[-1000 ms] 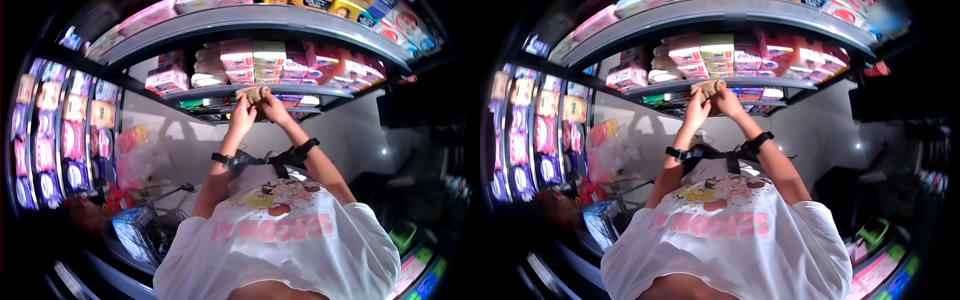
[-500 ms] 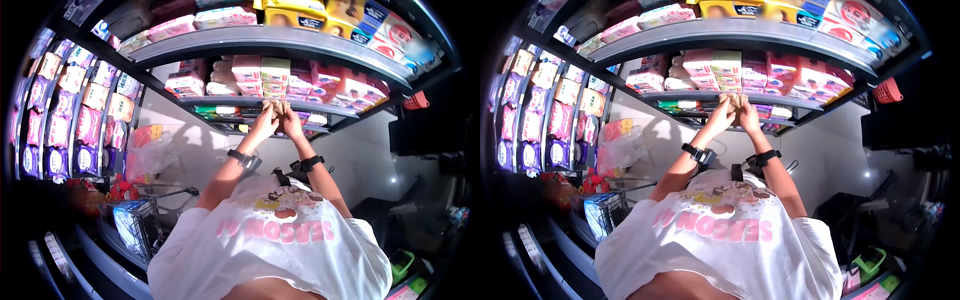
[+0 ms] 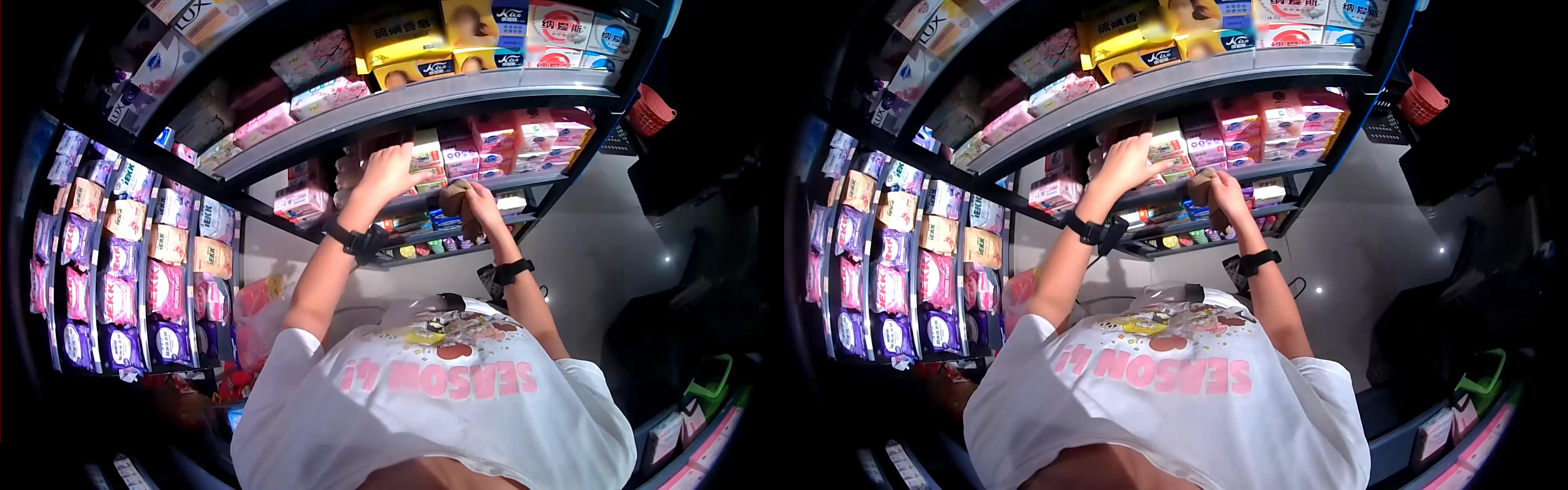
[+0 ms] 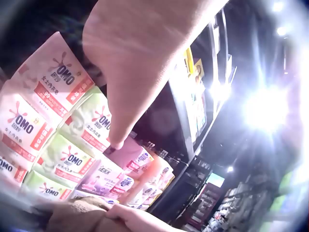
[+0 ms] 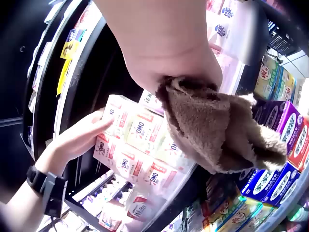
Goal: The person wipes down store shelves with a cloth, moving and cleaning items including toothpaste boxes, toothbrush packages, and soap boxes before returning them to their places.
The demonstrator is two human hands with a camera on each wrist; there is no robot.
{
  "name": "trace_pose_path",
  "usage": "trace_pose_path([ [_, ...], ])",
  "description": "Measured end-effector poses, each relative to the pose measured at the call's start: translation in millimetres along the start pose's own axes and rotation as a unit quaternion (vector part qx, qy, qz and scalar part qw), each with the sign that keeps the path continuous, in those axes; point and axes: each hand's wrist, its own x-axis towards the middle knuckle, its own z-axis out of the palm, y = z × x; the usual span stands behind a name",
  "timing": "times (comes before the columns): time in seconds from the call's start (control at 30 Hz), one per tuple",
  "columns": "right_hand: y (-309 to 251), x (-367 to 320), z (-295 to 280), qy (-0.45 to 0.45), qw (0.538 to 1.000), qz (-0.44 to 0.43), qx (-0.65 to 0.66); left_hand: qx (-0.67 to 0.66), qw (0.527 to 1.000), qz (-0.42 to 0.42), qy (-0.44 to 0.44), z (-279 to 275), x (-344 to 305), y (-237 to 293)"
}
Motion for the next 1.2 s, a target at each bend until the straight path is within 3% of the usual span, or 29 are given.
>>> trace_pose_path([
  [0.07,16,5,-1,-0.023,0.998,-0.055,0.014,-0.003,1.0,0.013,-0.007,6,10,-7],
  [0.17,-5,-7,-5,-0.043,0.997,-0.057,0.031,-0.009,1.0,-0.004,0.001,8,13,0],
  [0.23,-5,-3,-6,-0.054,0.988,-0.089,0.113,-0.004,0.998,0.037,0.058,10,8,1],
  [0.43,-28,-13,-19,-0.084,0.955,-0.044,0.282,0.092,0.973,0.098,0.186,-10,-17,39],
  [0.5,-34,-17,-22,-0.076,0.949,-0.038,0.305,-0.054,0.972,0.005,0.228,-14,-29,54],
  [0.53,-38,-18,-23,-0.077,0.949,-0.038,0.305,-0.229,0.957,-0.103,0.142,-21,-36,64],
  [0.57,-41,-19,-24,-0.059,0.947,-0.043,0.313,-0.308,0.937,-0.113,0.118,-29,-43,69],
  [0.6,-46,-21,-24,-0.042,0.945,-0.048,0.32,-0.47,0.875,-0.083,0.087,-30,-46,71],
  [0.67,-57,-26,-29,-0.031,0.95,-0.072,0.303,-0.707,0.704,-0.047,0.044,-32,-55,81],
  [0.77,-78,-35,-35,-0.066,0.943,-0.082,0.315,-0.773,0.632,-0.041,0.029,-48,-60,97],
  [0.83,-110,-54,-35,-0.045,0.959,-0.072,0.271,-0.759,0.648,-0.04,0.06,-53,-61,102],
  [0.9,-120,-58,-41,-0.121,0.943,-0.207,0.232,-0.774,0.624,-0.067,0.087,-52,-63,105],
  [0.97,-138,-68,-36,-0.11,0.951,-0.235,0.166,-0.743,0.652,-0.086,0.128,-48,-64,102],
  [1.07,-162,-82,-21,-0.125,0.953,-0.232,0.151,-0.719,0.682,-0.057,0.123,-63,-70,105],
  [1.17,-170,-86,-11,-0.113,0.958,-0.223,0.142,-0.711,0.7,-0.029,0.052,-72,-71,90],
  [1.2,-171,-87,-10,-0.12,0.958,-0.223,0.135,-0.673,0.738,0.003,0.056,-75,-72,89],
])
